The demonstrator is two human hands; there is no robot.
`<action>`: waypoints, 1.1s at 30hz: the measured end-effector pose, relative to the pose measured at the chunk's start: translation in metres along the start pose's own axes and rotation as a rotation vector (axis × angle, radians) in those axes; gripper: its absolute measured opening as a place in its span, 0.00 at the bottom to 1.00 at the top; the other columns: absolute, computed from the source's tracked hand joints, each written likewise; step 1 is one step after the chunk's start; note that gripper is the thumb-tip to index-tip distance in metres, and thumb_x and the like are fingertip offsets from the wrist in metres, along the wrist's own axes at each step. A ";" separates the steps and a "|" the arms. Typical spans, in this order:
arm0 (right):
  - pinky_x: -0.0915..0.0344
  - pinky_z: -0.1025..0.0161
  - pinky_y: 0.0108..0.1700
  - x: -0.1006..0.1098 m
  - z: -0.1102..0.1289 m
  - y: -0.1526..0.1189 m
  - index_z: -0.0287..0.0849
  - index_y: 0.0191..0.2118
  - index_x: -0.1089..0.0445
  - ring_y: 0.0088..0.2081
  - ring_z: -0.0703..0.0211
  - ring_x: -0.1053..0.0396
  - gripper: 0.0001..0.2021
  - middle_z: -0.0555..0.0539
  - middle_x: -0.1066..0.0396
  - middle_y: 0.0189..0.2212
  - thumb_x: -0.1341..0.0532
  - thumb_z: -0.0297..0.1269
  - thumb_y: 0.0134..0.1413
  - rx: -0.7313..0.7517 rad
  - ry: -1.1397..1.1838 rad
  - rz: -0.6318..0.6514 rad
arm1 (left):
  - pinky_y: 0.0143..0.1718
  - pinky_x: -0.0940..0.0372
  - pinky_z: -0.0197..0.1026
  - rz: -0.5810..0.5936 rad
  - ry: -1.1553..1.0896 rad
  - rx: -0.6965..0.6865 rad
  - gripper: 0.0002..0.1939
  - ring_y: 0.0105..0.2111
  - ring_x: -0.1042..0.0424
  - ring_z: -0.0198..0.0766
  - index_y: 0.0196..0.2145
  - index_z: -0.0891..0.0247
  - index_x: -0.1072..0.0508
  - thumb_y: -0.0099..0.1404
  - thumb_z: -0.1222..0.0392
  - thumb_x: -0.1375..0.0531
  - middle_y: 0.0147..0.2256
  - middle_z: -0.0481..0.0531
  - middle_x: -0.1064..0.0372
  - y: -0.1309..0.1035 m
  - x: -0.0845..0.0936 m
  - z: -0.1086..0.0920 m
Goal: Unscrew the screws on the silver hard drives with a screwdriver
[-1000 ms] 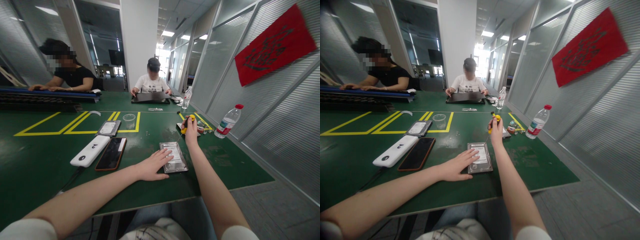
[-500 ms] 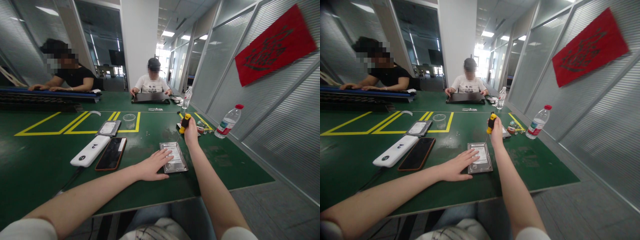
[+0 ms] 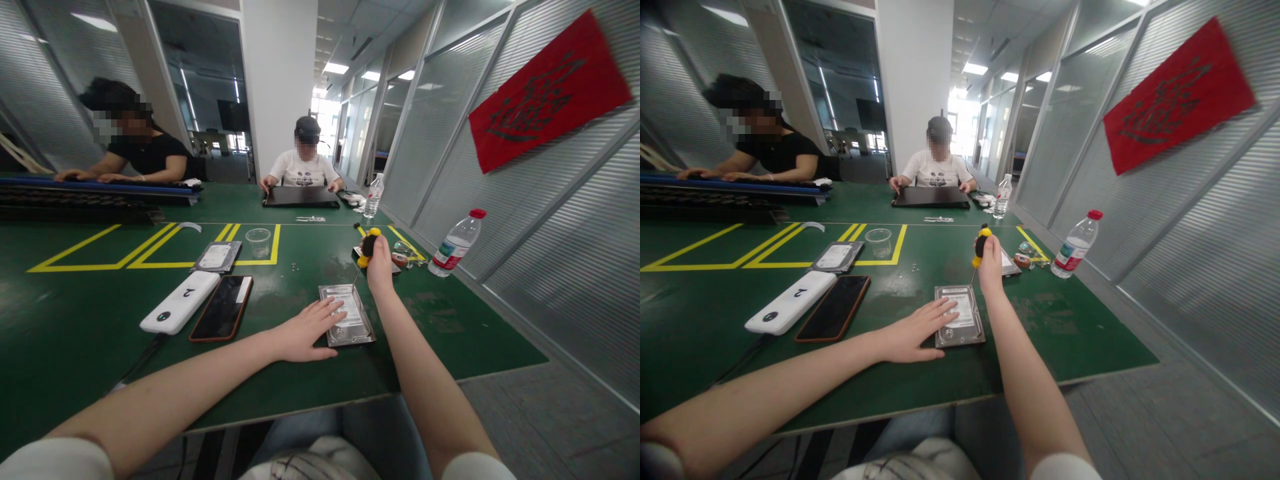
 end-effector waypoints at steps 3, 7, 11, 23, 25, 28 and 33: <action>0.38 0.66 0.29 -0.006 0.001 -0.001 0.47 0.40 0.39 0.26 0.65 0.35 0.24 0.53 0.34 0.26 0.51 0.64 0.54 0.007 0.090 0.046 | 0.66 0.60 0.57 0.005 0.000 0.006 0.41 0.69 0.66 0.54 0.68 0.60 0.53 0.65 0.47 0.40 0.69 0.60 0.64 0.000 0.000 0.000; 0.38 0.66 0.30 -0.010 0.011 -0.006 0.50 0.42 0.44 0.24 0.66 0.37 0.21 0.56 0.36 0.25 0.42 0.59 0.52 0.057 0.102 0.058 | 0.66 0.60 0.57 0.008 0.005 0.004 0.41 0.69 0.66 0.54 0.68 0.60 0.53 0.65 0.46 0.40 0.69 0.60 0.65 0.001 -0.001 0.000; 0.36 0.65 0.39 -0.006 0.017 -0.007 0.47 0.40 0.39 0.33 0.64 0.34 0.20 0.52 0.33 0.32 0.39 0.56 0.49 0.098 -0.018 0.019 | 0.66 0.60 0.57 0.015 0.012 0.007 0.41 0.69 0.66 0.53 0.68 0.61 0.53 0.65 0.47 0.39 0.69 0.60 0.65 0.001 -0.001 0.000; 0.35 0.64 0.37 -0.007 0.014 -0.006 0.49 0.43 0.42 0.30 0.64 0.33 0.22 0.53 0.32 0.32 0.35 0.51 0.46 0.065 0.026 0.017 | 0.66 0.60 0.58 -0.011 -0.014 -0.005 0.41 0.68 0.66 0.54 0.68 0.58 0.54 0.65 0.46 0.40 0.69 0.59 0.64 0.001 0.001 0.000; 0.35 0.64 0.40 -0.007 0.012 -0.006 0.47 0.41 0.39 0.33 0.63 0.32 0.21 0.51 0.32 0.33 0.35 0.51 0.45 0.061 -0.005 0.011 | 0.66 0.60 0.58 -0.012 -0.013 -0.009 0.40 0.68 0.66 0.54 0.68 0.58 0.54 0.66 0.46 0.40 0.69 0.59 0.64 0.001 0.001 0.000; 0.35 0.63 0.44 -0.001 0.007 -0.002 0.45 0.39 0.34 0.40 0.61 0.32 0.19 0.49 0.31 0.36 0.37 0.53 0.46 0.048 -0.056 -0.025 | 0.66 0.60 0.57 -0.004 -0.005 -0.004 0.41 0.69 0.66 0.54 0.68 0.59 0.53 0.65 0.46 0.40 0.69 0.60 0.64 0.001 0.001 -0.001; 0.34 0.62 0.39 -0.003 0.000 0.001 0.45 0.44 0.34 0.33 0.62 0.31 0.23 0.50 0.29 0.32 0.46 0.59 0.53 0.018 0.059 0.016 | 0.66 0.60 0.57 0.005 -0.003 0.003 0.41 0.69 0.66 0.54 0.68 0.60 0.53 0.65 0.47 0.40 0.69 0.60 0.64 0.001 0.000 -0.001</action>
Point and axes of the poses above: each hand's wrist, its own y-axis towards the middle knuckle, its own x-axis out of the back of the hand, z = x × y, the point moved 9 cm from there along y, towards the middle knuckle
